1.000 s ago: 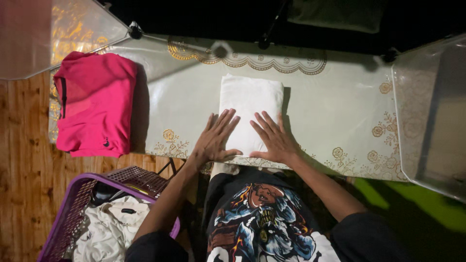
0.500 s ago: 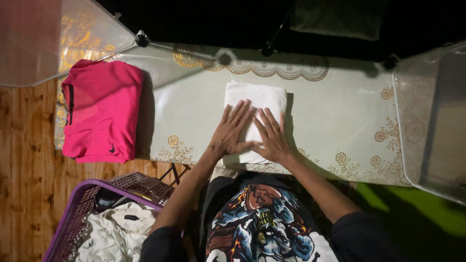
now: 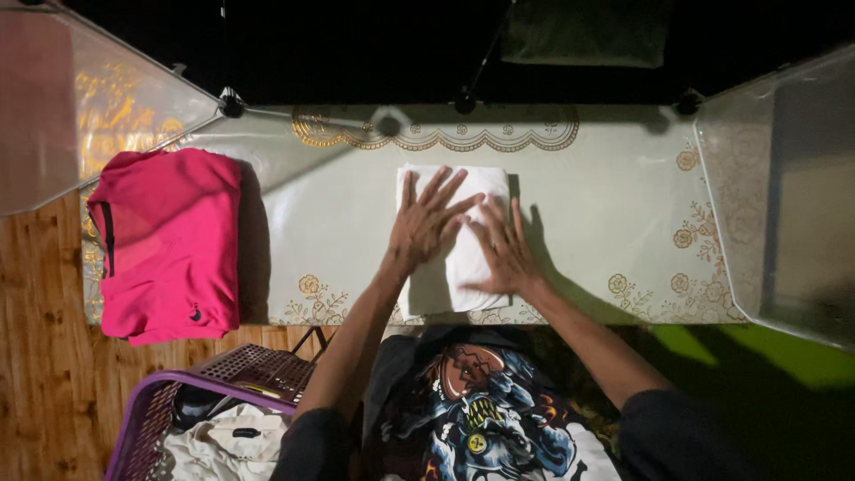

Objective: The person picks up a white t-shirt from a laundry basket, spreads it out on a flat surface, and folds it by hand into a neat rectangle.

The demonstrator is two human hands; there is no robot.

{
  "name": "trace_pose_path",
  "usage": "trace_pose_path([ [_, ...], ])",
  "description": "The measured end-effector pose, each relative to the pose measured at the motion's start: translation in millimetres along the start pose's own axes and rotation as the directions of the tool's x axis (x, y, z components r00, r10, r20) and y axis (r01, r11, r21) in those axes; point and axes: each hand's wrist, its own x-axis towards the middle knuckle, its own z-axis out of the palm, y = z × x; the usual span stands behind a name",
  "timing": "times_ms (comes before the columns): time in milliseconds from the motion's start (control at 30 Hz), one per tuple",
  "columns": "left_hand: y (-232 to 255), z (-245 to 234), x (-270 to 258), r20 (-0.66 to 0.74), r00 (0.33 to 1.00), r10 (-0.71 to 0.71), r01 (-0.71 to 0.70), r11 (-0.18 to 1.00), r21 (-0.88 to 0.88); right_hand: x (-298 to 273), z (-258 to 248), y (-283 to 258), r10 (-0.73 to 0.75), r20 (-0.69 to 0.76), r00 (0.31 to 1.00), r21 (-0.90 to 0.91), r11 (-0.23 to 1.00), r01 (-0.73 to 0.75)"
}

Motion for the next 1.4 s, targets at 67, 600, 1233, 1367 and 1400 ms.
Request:
trace_pose_path([
  [67, -13.0, 0.3, 4.5, -0.036, 0.998, -0.045, 0.043, 0.998, -0.049, 8.4, 2.2, 4.4, 0.06, -0.022, 0.998, -0.027, 0.998, -0.06],
  [600, -26.3, 40.0, -42.5, -0.487, 0.773, -0.406, 0.333, 0.914, -0.233, 9.8, -5.9, -11.8, 0.728, 0.232, 0.645, 0.248, 0.597, -0.763],
  [1233, 14.3, -32.1, 26.4, 0.364, 0.905, -0.218, 0.172, -0.596, -0.784, 12.1, -36.3, 21.7, 0.832, 0.273, 0.484, 0.388, 0.365, -0.846],
  [1367, 3.8, -79.3, 19.0, 0.051, 0.992, -0.115, -0.039, -0.661, -0.749, 15.0, -58.4, 17.7, 0.279, -0.312, 0.908, -0.13, 0.934, -0.332],
  [1400, 1.3, -76.6, 16.7, -0.009, 0.992, -0.127, -0.081, -0.576, -0.813, 14.5, -57.8, 12.0, 0.197, -0.361, 0.912, -0.238, 0.926, -0.294],
])
